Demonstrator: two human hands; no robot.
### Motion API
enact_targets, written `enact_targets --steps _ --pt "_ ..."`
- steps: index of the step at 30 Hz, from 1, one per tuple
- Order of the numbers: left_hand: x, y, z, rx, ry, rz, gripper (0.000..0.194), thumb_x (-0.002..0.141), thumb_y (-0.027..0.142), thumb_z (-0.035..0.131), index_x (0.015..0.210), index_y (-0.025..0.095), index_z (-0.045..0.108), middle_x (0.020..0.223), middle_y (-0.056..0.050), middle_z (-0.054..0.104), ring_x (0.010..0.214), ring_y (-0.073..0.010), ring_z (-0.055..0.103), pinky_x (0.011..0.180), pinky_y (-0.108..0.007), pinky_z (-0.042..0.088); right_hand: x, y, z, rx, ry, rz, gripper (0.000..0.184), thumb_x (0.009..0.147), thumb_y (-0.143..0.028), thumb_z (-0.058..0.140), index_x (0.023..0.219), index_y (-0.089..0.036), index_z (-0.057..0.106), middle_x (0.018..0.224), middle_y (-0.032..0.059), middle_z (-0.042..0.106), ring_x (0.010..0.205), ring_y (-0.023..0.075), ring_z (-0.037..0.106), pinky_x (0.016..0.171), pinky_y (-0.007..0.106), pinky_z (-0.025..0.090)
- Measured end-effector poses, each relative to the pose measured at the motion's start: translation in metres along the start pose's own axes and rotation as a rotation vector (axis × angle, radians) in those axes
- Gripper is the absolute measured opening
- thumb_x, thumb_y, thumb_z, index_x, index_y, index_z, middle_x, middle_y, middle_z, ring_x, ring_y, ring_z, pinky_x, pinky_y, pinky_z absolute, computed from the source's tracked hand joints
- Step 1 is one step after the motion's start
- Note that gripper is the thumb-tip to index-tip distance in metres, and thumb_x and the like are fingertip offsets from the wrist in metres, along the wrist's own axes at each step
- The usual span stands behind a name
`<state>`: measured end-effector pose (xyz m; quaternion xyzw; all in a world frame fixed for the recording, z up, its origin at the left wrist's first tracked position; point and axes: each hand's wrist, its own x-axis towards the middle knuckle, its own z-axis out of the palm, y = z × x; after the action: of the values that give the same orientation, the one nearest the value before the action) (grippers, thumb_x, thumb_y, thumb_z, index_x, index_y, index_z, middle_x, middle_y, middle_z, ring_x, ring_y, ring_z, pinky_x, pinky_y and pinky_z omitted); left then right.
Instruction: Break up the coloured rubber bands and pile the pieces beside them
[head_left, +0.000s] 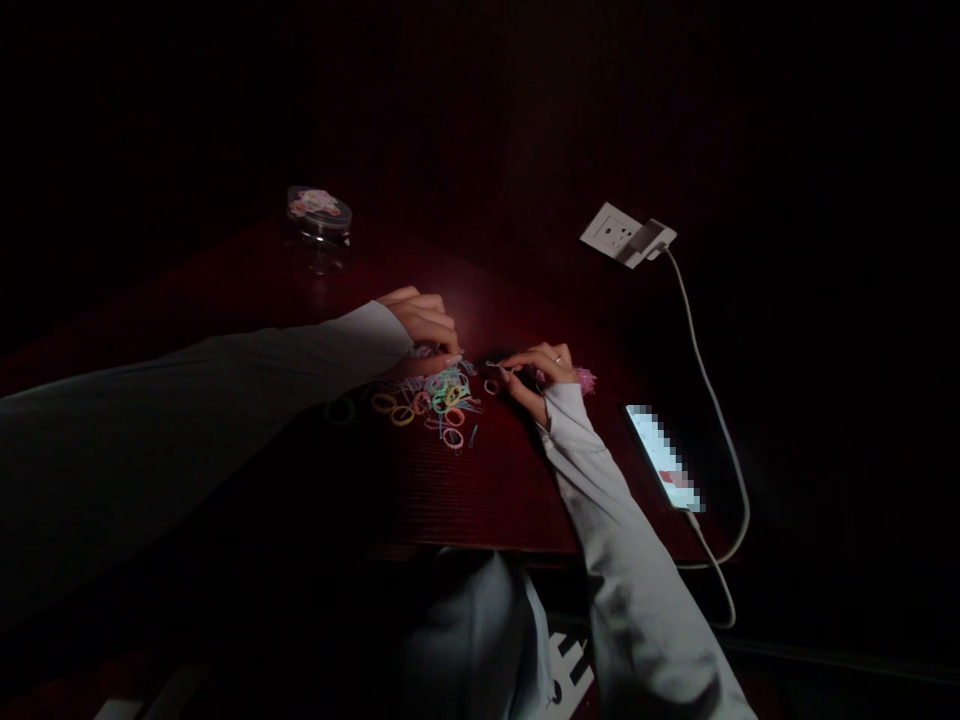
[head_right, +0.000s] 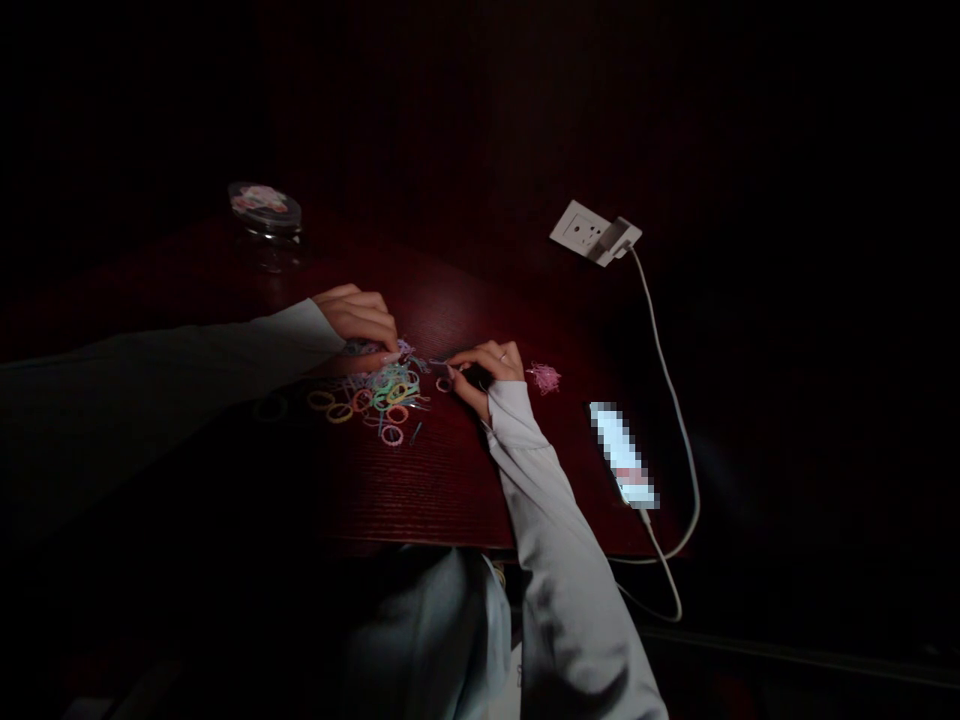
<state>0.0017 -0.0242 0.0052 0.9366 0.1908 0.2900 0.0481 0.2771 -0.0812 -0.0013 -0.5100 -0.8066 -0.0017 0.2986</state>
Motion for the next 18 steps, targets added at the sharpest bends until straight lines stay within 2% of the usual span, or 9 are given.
enact_targets --steps 2,5,7,12,15,18 --pt "0.0 0.0 0.0 0.017 0.029 -0.019 0.039 0.102 0.046 0.039 0.09 0.023 0.069 0.096 0.0 0.077 0.096 -0.0194 0.061 0.091 -0.037 0.035 0.001 0.011 -0.004 -0.014 0.077 0.07 0.018 0.091 -0.039 0.066 0.095 -0.026 0.078 0.088 0.0026 0.072 0.091 0.0219 0.059 0.09 0.038 0.042" --pt "0.0 0.0 0.001 0.037 0.067 -0.041 0.037 0.102 0.044 0.041 0.088 0.022 0.068 0.094 -0.001 0.076 0.096 -0.0199 0.06 0.089 -0.037 0.035 0.001 0.028 -0.007 -0.08 0.215 0.249 0.022 0.091 -0.041 0.063 0.095 -0.024 0.077 0.089 0.004 0.071 0.092 0.0233 0.056 0.086 0.037 0.041" --pt "0.0 0.0 0.001 0.044 0.085 -0.059 0.034 0.101 0.042 0.044 0.088 0.022 0.069 0.093 -0.001 0.076 0.095 -0.0198 0.06 0.089 -0.036 0.035 0.0 0.035 -0.01 -0.152 0.245 0.369 0.024 0.09 -0.043 0.063 0.095 -0.025 0.077 0.091 0.0045 0.07 0.093 0.0245 0.054 0.086 0.038 0.038" --pt "0.001 0.001 -0.001 0.066 0.117 -0.124 0.032 0.099 0.04 0.045 0.084 0.022 0.068 0.089 0.0 0.075 0.093 -0.0193 0.059 0.088 -0.036 0.034 -0.001 0.036 -0.014 -0.328 0.126 0.556 0.022 0.087 -0.045 0.066 0.093 -0.027 0.077 0.098 0.0061 0.068 0.103 0.03 0.05 0.094 0.046 0.031" --pt "0.002 0.003 -0.003 0.088 0.119 -0.166 0.035 0.1 0.041 0.044 0.083 0.022 0.067 0.088 0.0 0.074 0.093 -0.0188 0.059 0.088 -0.035 0.034 -0.004 0.038 -0.014 -0.331 0.07 0.559 0.023 0.085 -0.046 0.067 0.095 -0.028 0.079 0.101 0.0068 0.068 0.105 0.0318 0.048 0.094 0.049 0.029" --pt "0.001 0.003 -0.004 0.097 0.117 -0.182 0.034 0.1 0.04 0.044 0.083 0.022 0.067 0.088 0.0 0.074 0.094 -0.0182 0.058 0.088 -0.034 0.033 -0.007 0.044 -0.011 -0.295 0.069 0.529 0.025 0.082 -0.047 0.069 0.095 -0.029 0.079 0.102 0.0069 0.069 0.104 0.0317 0.048 0.093 0.05 0.029"
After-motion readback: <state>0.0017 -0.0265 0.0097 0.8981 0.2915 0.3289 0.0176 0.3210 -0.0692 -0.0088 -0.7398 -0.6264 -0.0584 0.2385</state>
